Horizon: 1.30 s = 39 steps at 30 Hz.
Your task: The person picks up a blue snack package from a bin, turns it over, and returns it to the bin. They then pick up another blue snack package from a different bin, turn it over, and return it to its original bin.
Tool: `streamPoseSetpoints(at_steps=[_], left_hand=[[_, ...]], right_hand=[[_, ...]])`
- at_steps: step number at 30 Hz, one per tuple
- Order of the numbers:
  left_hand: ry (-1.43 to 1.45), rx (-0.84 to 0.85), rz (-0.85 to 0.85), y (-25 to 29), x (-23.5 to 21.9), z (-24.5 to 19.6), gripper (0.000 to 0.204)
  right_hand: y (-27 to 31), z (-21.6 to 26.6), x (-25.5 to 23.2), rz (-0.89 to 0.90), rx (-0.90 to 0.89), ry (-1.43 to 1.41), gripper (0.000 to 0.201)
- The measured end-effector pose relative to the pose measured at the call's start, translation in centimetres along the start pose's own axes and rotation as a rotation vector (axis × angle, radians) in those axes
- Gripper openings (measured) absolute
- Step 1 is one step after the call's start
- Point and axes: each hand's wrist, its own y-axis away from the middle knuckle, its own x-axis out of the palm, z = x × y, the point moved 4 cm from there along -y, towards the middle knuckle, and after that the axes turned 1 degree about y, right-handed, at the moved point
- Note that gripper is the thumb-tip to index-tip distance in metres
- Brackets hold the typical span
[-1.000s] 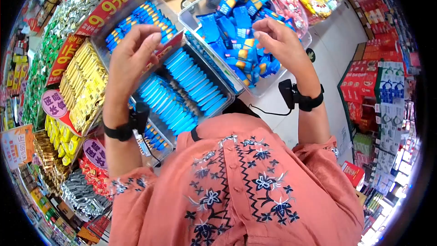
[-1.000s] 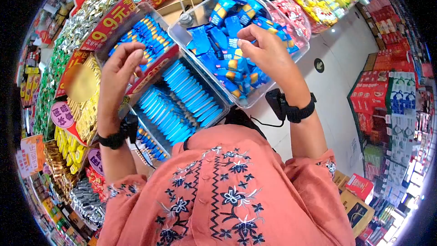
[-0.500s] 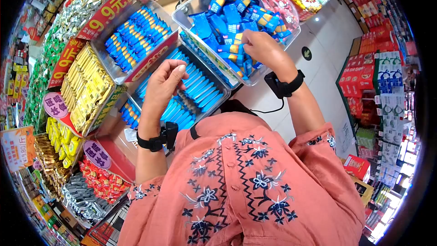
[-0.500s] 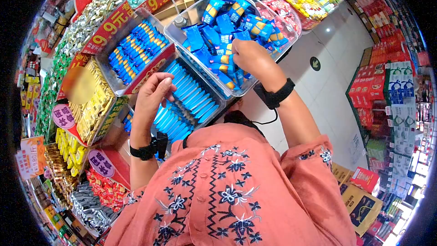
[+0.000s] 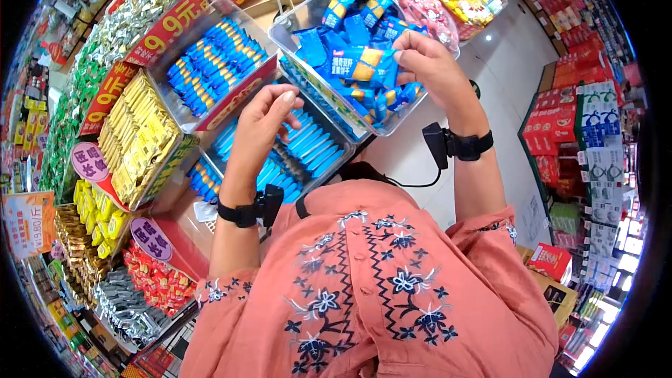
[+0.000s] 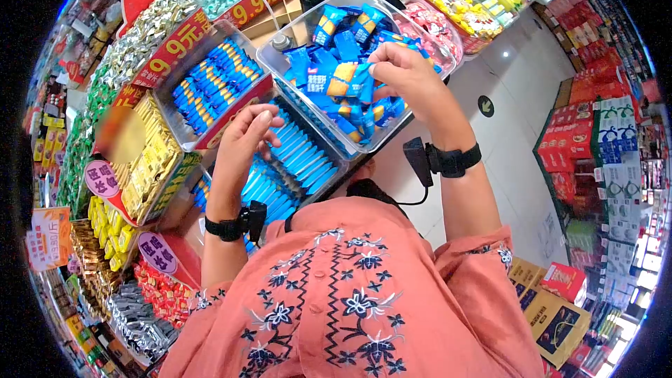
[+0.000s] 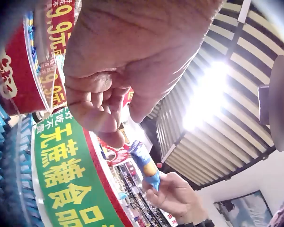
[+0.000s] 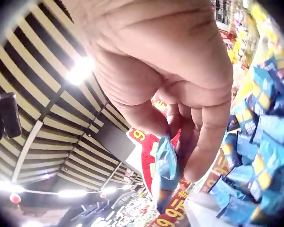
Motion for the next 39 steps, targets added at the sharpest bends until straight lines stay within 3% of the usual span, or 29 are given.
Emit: streamPoseSetpoints(at_steps=[6,20,23,27,30,32,39], left_hand=[[0.065,0.047,0.045,0.0,1.3,-2.5,0.041],[0.134,0.039,-0.029,0.4,0.3,-2.2,0.027],[0.13,0.018,-0.034,0.2,-0.2,-1.8,0.032],[-0.004,0.014,0.034,-0.1,-1.6,-2.0,0.047],[-0.406,0.267,0.04,-1.0,-3.4,-3.2,0.045],[-0.66,0.342,0.053,-0.8,-4.3,-4.5,0.033],[-0.581,0.084,0.183,-1.5,-6.5,-4.4,0.028]], right_hand=[[0.2,-1.0,3.0,0.177,0.02,-0.338,0.008],[-0.3,-0.5,7.1,0.207,0.06,-0.337,0.017],[-0.3,-0.4,7.9,0.206,0.058,-0.304,0.021],[-0.8,-0.8,8.7,0.22,0.025,-0.206,0.018],[-1.3,-0.9,10.0,0.194,-0.028,-0.05,0.018],[-1.6,-1.1,11.2,0.194,-0.053,-0.009,0.016],[-3.1,-1.6,13.7,0.241,-0.067,-0.033,0.014]])
